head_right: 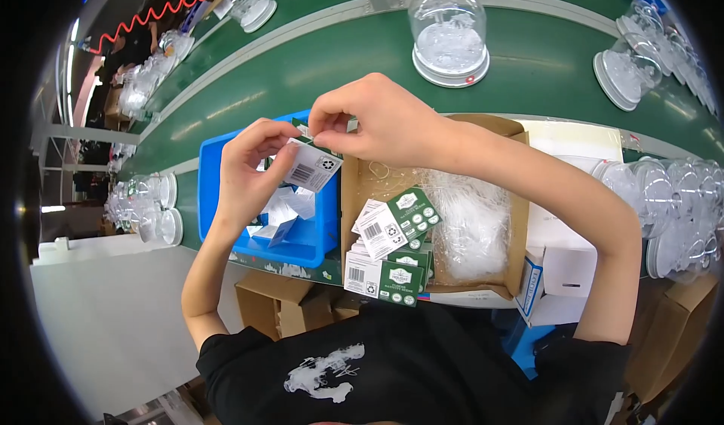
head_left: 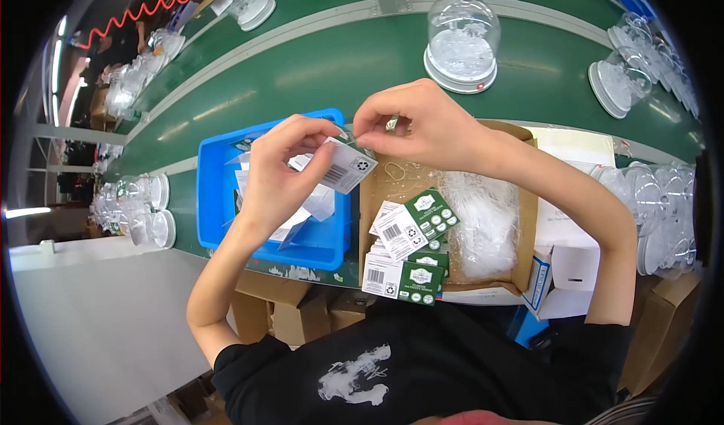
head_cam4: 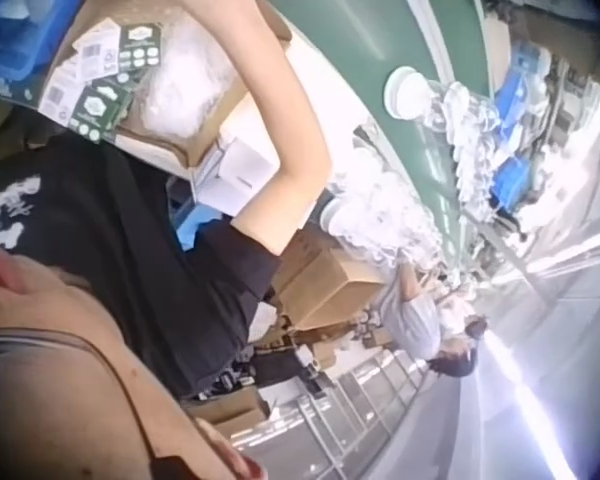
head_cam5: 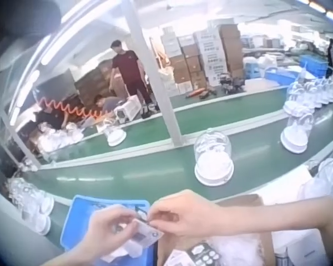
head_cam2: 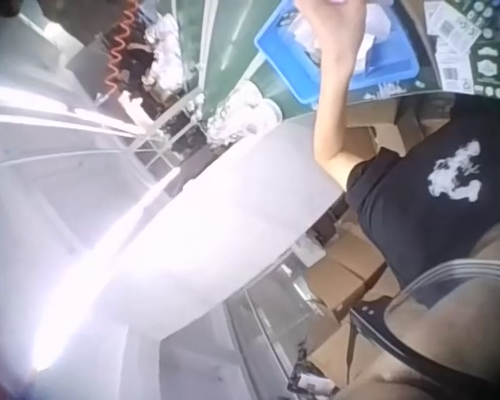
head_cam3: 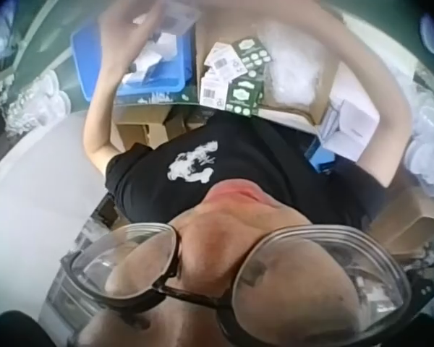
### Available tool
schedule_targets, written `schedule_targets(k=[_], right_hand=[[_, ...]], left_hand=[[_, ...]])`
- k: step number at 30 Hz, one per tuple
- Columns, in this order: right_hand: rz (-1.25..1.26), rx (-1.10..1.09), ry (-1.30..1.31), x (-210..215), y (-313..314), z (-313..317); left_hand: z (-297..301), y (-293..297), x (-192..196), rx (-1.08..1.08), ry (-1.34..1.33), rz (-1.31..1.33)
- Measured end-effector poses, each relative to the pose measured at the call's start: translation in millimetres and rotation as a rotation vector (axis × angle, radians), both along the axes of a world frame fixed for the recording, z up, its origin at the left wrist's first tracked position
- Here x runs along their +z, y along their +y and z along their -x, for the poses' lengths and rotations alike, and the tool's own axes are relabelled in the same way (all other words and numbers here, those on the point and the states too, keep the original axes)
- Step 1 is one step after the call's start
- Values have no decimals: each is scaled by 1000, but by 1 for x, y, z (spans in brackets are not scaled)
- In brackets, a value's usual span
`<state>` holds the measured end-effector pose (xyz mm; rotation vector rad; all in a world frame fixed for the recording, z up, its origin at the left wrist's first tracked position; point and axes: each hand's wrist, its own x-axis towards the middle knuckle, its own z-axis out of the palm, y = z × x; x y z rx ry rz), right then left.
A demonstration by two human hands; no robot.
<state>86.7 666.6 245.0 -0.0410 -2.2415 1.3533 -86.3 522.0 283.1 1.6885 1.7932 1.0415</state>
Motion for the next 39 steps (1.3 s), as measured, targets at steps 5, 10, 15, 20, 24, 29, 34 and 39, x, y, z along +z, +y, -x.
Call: schedule_targets(k=[5,10,15,20,24,29,34,39], right_hand=[[120,-59,-27,1,4,-21],[240,-119,16,8,9,-35],[338,-111,69,14,18,-44],[459,-97,27,17,25,-54],[273,-129,105,13,25,-53],[305,-144,81,10,24,-53],[401,-164,86,-1,35,-55],[309,-143,45,-5,44,-53]], left_hand=[[-14,9,-1,-41,-101,15],[-25,19,-7,-85,-172,7],[-32,30,-7,-78,-210,-126],[-44,47,-10,-150,-326,-161],[-45,55,-13,-157,-509,-75],[-44,68,-29,-274,-440,-56],[-39,76,-32,-415,-515,107],[-39,83,-36,-476,-600,108]])
